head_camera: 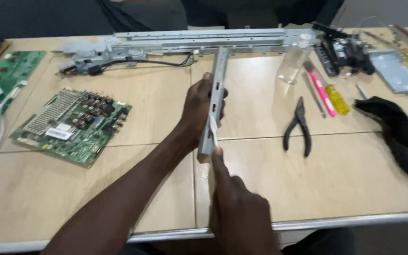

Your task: Cleaning and inspecting internal components of an appliance using a cloth and toothbrush

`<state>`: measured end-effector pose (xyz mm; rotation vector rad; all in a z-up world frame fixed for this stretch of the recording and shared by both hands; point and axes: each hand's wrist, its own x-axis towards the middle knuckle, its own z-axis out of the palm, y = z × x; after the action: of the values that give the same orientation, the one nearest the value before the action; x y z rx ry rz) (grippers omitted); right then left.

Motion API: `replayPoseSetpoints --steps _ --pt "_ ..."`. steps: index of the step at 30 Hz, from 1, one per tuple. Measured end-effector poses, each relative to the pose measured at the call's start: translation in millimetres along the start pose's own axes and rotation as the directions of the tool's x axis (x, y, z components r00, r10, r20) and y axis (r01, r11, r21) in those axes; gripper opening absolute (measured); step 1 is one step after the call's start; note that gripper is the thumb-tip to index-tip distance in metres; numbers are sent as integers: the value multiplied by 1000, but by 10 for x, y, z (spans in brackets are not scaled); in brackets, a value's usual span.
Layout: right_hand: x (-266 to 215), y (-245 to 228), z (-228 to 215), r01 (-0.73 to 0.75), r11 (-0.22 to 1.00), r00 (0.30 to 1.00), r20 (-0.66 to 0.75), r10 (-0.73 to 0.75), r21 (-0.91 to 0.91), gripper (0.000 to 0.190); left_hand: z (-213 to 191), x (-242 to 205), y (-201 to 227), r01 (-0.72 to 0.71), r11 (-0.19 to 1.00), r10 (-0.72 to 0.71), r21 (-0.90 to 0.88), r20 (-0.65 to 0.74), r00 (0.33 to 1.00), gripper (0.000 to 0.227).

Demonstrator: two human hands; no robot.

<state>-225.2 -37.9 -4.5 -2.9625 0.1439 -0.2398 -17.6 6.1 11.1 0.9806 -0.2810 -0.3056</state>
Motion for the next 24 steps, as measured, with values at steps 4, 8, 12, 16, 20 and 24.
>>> replayPoseSetpoints --steps 4,8,12,16,20,24 --pt "626 188 -315 -30 998 999 23 29 61 77 -79 76 -159 -46 998 44 47 42 998 45" --pt "1756 731 -495 121 969 921 -389 -28 216 51 93 -63 57 20 991 -28 134 57 998 41" --pt "2156 1320 -494 451 838 750 -640 -168 308 38 6 55 54 59 989 -74 133 103 992 45" --pt "1807 1467 -623 493 683 816 -559 -148 539 31 17 33 60 85 996 -85 7 159 984 36" --pt "1761 1591 -568 395 675 860 -508 -34 623 23 30 -76 84 108 994 -102 -27 178 979 31" --pt "1733 1562 -657 335 712 871 -492 16 617 21 -112 31 10 -24 993 5 113 170 985 39"
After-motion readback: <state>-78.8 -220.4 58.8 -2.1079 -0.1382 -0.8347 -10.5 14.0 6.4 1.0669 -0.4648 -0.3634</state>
